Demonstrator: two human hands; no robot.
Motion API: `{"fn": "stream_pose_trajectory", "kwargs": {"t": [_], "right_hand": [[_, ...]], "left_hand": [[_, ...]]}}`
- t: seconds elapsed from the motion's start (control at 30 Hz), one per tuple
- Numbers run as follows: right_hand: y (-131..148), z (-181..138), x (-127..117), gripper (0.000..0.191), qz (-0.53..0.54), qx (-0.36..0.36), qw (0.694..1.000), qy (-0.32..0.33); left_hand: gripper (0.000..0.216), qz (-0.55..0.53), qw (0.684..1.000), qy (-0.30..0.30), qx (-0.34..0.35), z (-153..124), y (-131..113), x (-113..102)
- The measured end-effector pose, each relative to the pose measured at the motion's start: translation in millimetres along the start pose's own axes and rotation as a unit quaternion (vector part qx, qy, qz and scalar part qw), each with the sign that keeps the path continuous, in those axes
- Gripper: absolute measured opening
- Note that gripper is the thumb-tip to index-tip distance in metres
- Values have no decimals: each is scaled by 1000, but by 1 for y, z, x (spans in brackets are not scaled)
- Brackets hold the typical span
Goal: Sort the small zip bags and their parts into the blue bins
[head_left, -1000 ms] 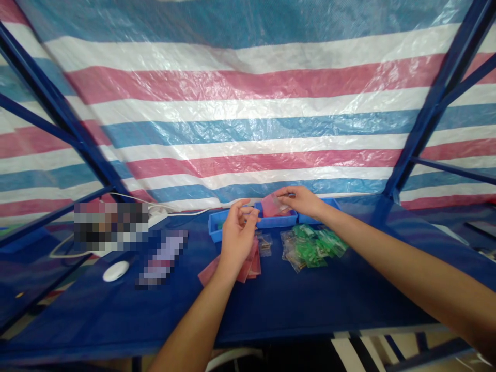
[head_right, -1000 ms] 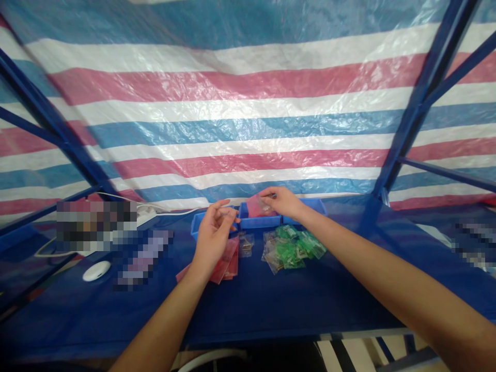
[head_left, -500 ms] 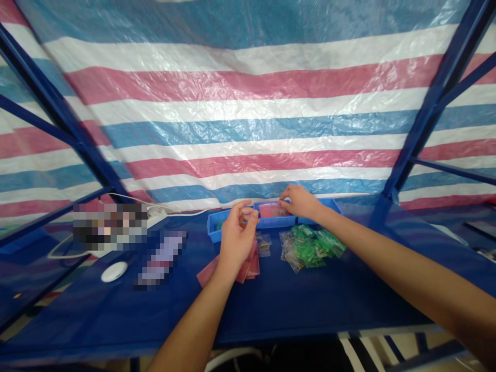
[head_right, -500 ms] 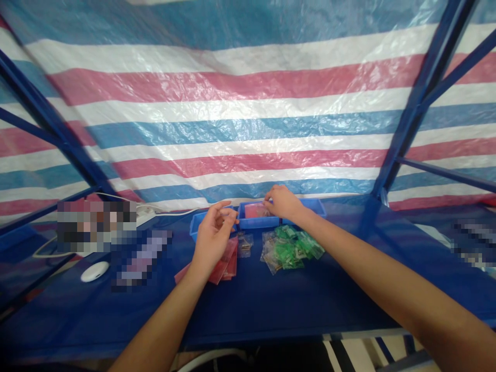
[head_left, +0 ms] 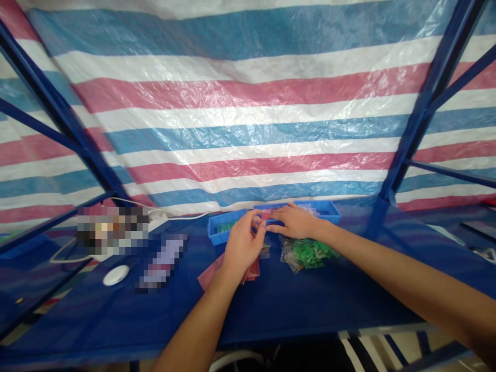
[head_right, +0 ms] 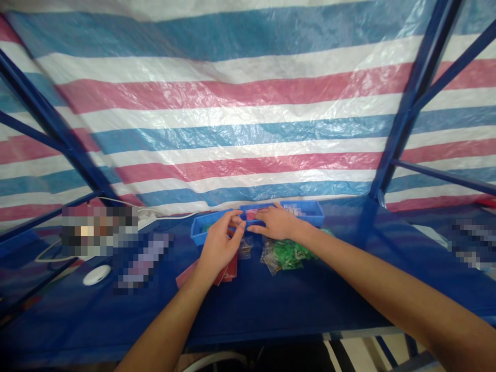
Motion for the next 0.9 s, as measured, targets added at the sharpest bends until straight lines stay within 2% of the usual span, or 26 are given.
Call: {"fn": "stream_pose_trajectory", "kwargs": {"t": [0.13,0.27,0.4,0.63,0.77,0.9], "right_hand": [[6,-3,-13,43,-17,-10,999,-27],[28,-18,-31,31,-42,-56,996,-60],[46,-36,-20,26,22,-110,994,0],[51,-53,0,54,109,-125,986,0],[69,-51,5,48,121,-157,980,15],[79,-47,10,40,123,-154,980,23]], "left_hand": [[30,26,1000,12,12,0,2,4],[28,51,998,13,22,-1,1,4],[29,72,997,11,31,-2,2,4],[28,115,992,39,24,-1,10,15],[28,122,991,47,16,-1,13,17],[30,123,991,42,16,-2,12,15]]}}
Point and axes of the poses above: each hand's wrist, its own z-axis towards the middle knuckle, its own x-axis out of the palm, y = z × x, the point moved 9 cm from there along z, towards the middle knuckle, and after that the axes turned 5 degrees about y, right-handed, at the moved point
